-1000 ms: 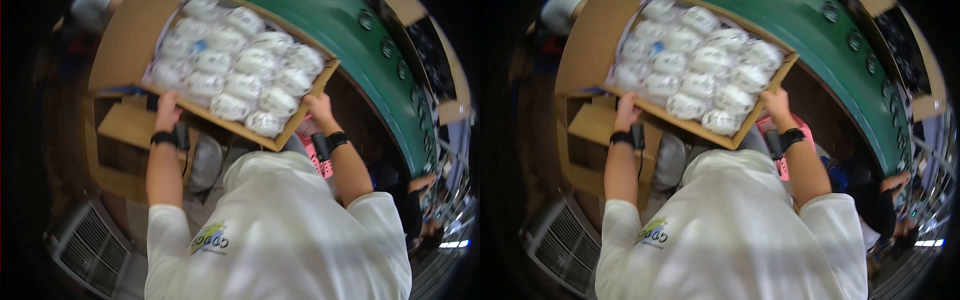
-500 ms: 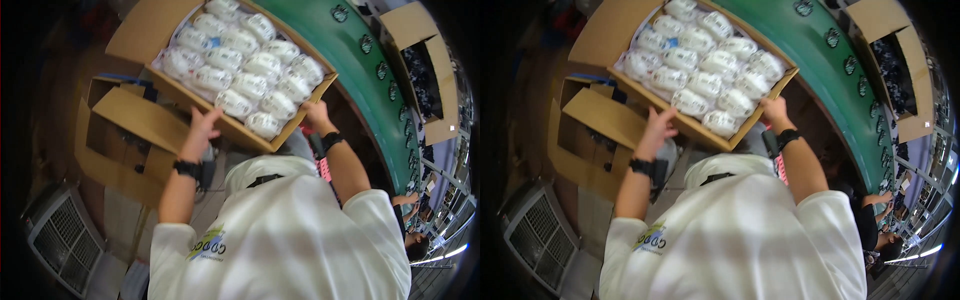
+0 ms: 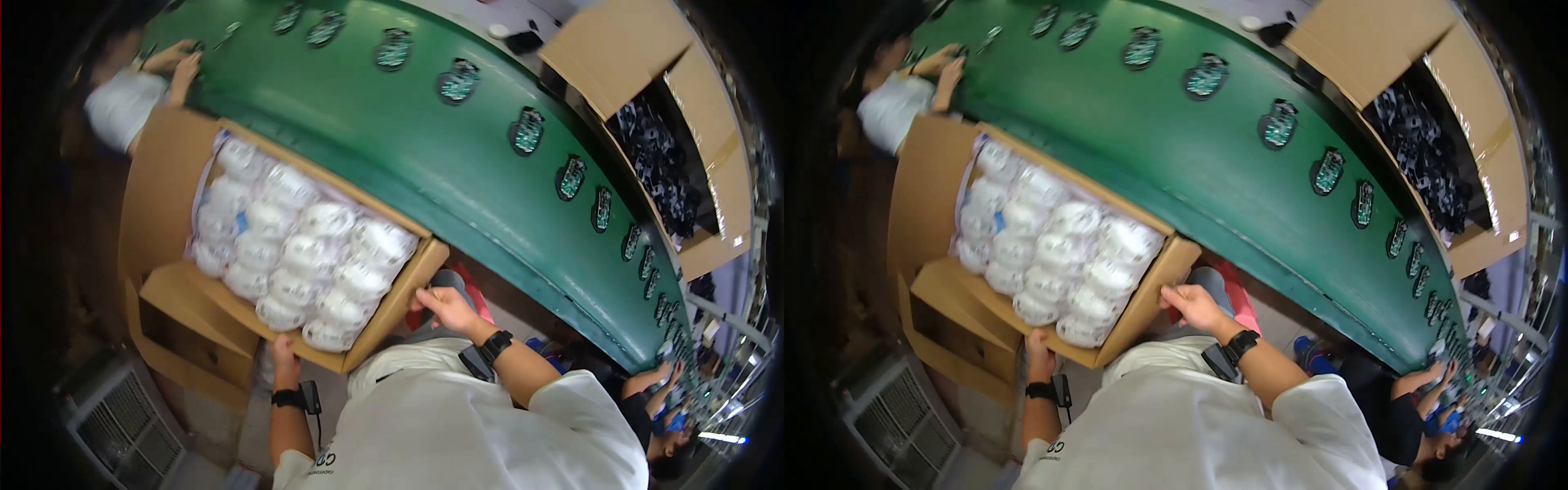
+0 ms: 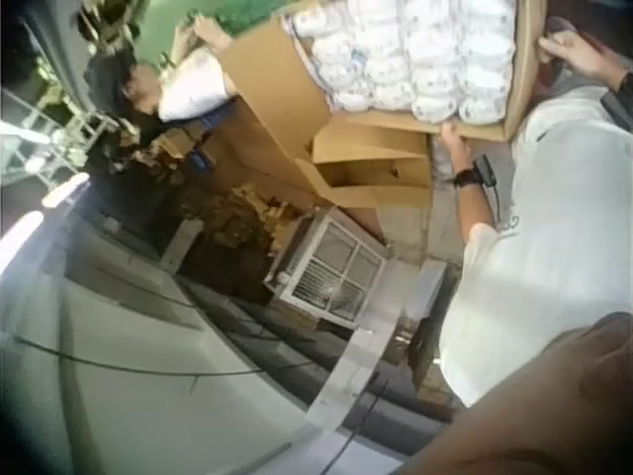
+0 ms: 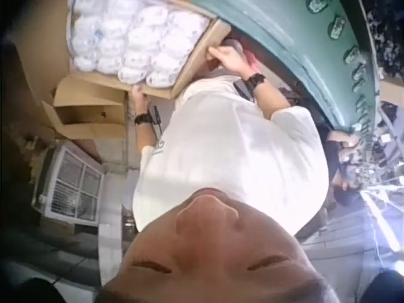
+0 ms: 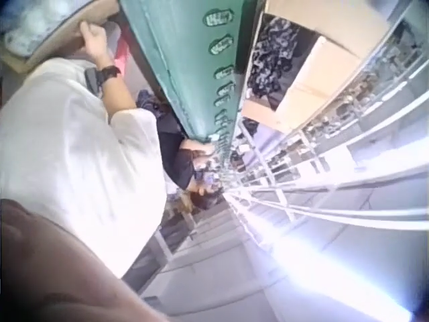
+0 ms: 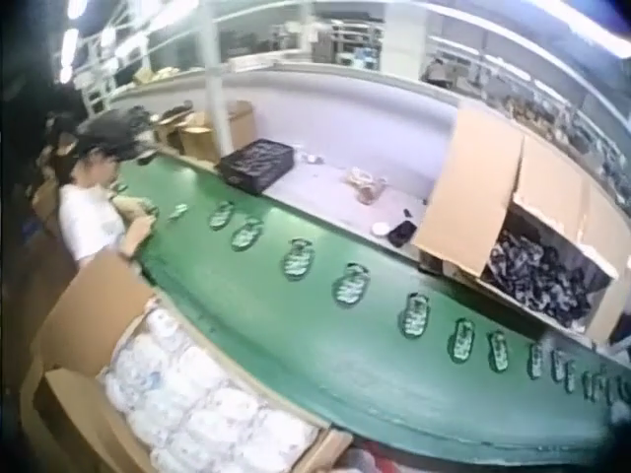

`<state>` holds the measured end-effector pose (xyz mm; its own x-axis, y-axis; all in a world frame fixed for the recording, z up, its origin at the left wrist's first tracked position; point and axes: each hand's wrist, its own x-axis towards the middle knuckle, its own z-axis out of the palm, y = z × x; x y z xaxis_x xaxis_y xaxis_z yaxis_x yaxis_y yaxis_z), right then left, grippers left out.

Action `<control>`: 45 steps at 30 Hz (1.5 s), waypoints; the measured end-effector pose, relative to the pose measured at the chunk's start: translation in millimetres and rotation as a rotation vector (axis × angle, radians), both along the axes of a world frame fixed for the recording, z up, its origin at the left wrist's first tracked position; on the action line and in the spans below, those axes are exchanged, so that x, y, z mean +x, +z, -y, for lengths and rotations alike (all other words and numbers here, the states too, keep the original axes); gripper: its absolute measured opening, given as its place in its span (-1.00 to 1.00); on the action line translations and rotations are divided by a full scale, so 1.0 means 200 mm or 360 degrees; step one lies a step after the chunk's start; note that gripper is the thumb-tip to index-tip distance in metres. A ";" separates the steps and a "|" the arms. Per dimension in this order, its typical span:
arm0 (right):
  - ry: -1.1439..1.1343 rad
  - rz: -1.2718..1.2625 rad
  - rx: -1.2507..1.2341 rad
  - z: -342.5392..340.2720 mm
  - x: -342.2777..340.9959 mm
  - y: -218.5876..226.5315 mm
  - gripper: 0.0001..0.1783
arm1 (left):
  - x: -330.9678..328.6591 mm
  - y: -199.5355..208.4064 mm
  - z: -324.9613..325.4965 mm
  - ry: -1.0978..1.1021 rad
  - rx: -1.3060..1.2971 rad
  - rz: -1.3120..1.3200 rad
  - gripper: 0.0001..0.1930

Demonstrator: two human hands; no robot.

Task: The recorder is assembling computer mice on a factory production line.

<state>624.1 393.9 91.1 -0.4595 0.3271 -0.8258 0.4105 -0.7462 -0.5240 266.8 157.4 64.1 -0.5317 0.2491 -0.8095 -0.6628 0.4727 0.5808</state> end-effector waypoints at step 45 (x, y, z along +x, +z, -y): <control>0.0087 0.1756 0.4516 -2.86 1.73 3.25 -0.79 | 1.42 0.65 -2.25 -0.2895 0.0205 -0.1467 0.10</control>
